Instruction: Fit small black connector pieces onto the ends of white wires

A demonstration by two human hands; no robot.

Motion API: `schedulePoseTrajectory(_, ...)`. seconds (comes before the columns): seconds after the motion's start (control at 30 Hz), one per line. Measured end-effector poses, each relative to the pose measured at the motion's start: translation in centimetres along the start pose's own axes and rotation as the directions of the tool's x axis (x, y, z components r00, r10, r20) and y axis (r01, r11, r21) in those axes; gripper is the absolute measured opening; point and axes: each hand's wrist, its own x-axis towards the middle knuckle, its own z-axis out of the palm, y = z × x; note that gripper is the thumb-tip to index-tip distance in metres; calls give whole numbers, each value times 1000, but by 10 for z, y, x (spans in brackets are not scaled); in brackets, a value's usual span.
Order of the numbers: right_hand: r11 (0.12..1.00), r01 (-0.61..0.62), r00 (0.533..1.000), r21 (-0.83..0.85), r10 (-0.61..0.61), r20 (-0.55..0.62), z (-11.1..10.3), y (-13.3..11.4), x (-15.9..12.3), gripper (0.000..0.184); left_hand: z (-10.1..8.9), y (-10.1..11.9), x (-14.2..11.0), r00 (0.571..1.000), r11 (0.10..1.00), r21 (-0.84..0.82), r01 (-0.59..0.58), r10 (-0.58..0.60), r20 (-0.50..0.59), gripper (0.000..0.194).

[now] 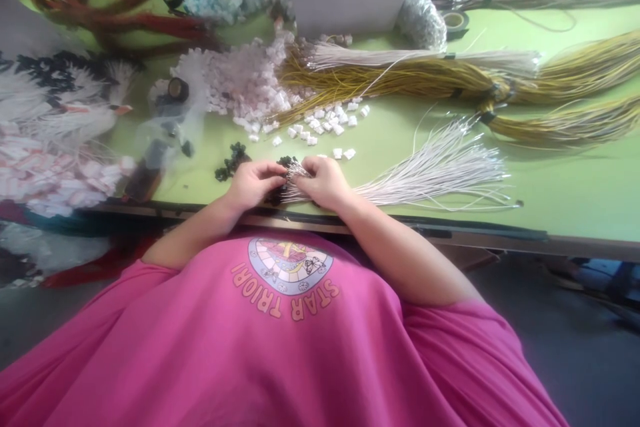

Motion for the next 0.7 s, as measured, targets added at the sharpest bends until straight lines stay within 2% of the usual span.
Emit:
schedulePoseTrajectory(0.4, 1000, -2, 999, -3, 2, 36, 0, 2, 2, 19, 1, 2, -1, 998, 993, 105, -52, 50, 25, 25)
schedulePoseTrajectory(0.57, 997, -56, 997, 60, 53, 52, -1, 0, 0, 19, 0, 2, 0, 1000, 997, 76, -24, 23, 11, 25)
schedulePoseTrajectory(0.7, 996, -44, 998, 72, 41, 45, -1, 1, 0, 18, -1, 0, 0, 1000, 997, 72, -7, 7, 1, 24)
